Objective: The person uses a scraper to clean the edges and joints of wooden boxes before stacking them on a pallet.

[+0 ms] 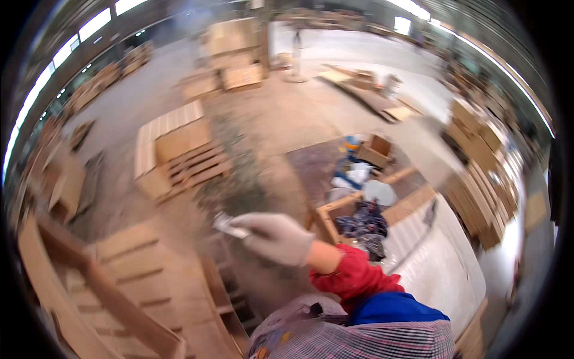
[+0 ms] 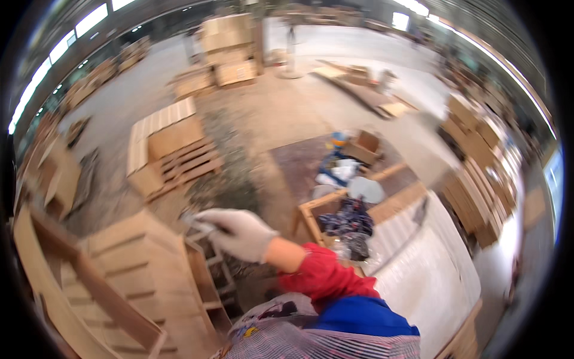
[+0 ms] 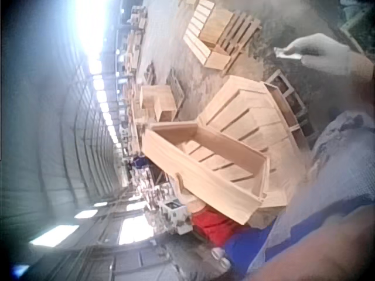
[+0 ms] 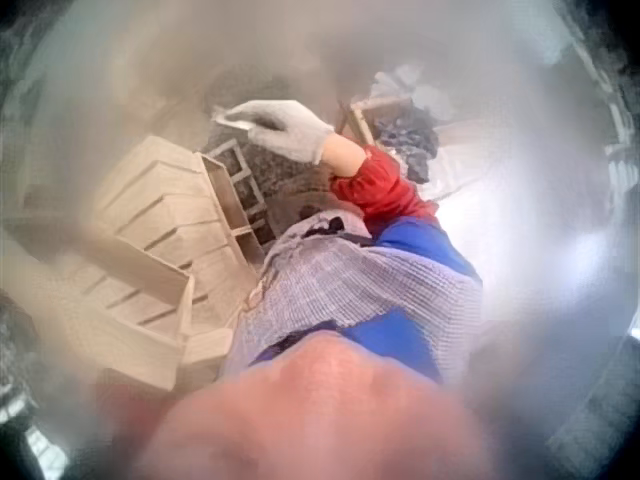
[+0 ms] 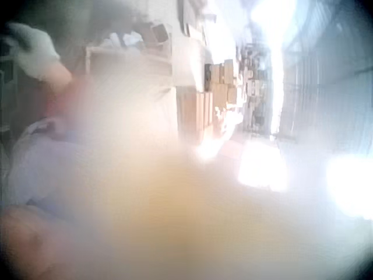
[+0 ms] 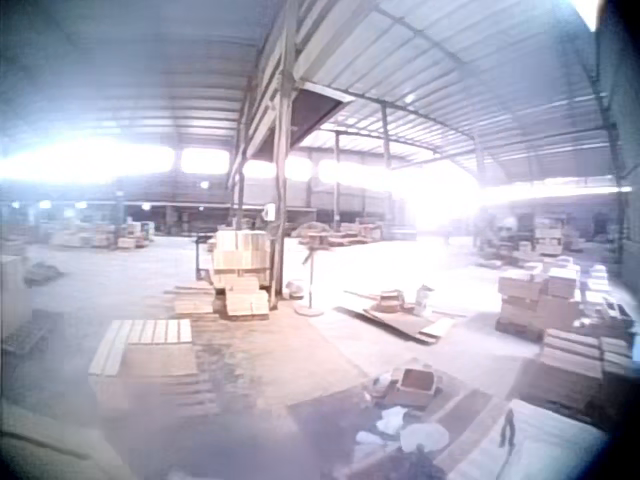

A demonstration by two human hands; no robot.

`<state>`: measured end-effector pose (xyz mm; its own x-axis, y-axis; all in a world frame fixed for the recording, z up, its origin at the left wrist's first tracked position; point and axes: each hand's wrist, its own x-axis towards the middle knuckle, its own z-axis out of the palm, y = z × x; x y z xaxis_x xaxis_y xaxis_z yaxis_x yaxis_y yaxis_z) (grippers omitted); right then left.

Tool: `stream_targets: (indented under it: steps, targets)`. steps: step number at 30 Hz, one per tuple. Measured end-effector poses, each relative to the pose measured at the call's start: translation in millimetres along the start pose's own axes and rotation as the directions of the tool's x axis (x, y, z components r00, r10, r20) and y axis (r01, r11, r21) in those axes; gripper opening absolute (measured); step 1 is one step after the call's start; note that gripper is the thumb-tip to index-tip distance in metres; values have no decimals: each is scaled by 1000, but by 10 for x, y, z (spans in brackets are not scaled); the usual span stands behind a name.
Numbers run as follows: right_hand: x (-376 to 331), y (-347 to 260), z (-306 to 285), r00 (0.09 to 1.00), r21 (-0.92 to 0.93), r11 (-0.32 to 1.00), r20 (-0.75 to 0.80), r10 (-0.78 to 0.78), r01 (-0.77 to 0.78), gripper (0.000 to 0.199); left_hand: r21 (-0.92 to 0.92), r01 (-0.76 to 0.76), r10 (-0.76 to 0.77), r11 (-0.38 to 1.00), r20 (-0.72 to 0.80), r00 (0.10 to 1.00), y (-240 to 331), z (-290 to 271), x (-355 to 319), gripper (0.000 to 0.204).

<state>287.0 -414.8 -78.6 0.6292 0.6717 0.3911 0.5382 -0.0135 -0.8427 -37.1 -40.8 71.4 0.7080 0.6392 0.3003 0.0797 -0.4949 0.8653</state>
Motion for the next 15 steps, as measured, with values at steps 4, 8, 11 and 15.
stream_targets:
  steps: [4, 8, 11, 15]
  targets:
    - [28, 17, 42, 986, 217, 964, -16, 163, -156, 35, -32, 6, 0, 999, 165, 986, 392, -160, 149, 65]
    - [115, 104, 262, 957, 468, 841, 38, 287, -271, 44, 807, 33, -31, 590, -18, 999, 288, -585, 368, 49]
    - [203, 111, 478, 958, 516, 810, 90, 272, -279, 43, 719, -52, 106, 693, -30, 994, -127, -469, 402, 44]
    - [279, 236, 630, 955, 530, 796, 213, 207, -291, 47, 680, -17, -86, 733, 117, 989, -406, -419, 314, 43]
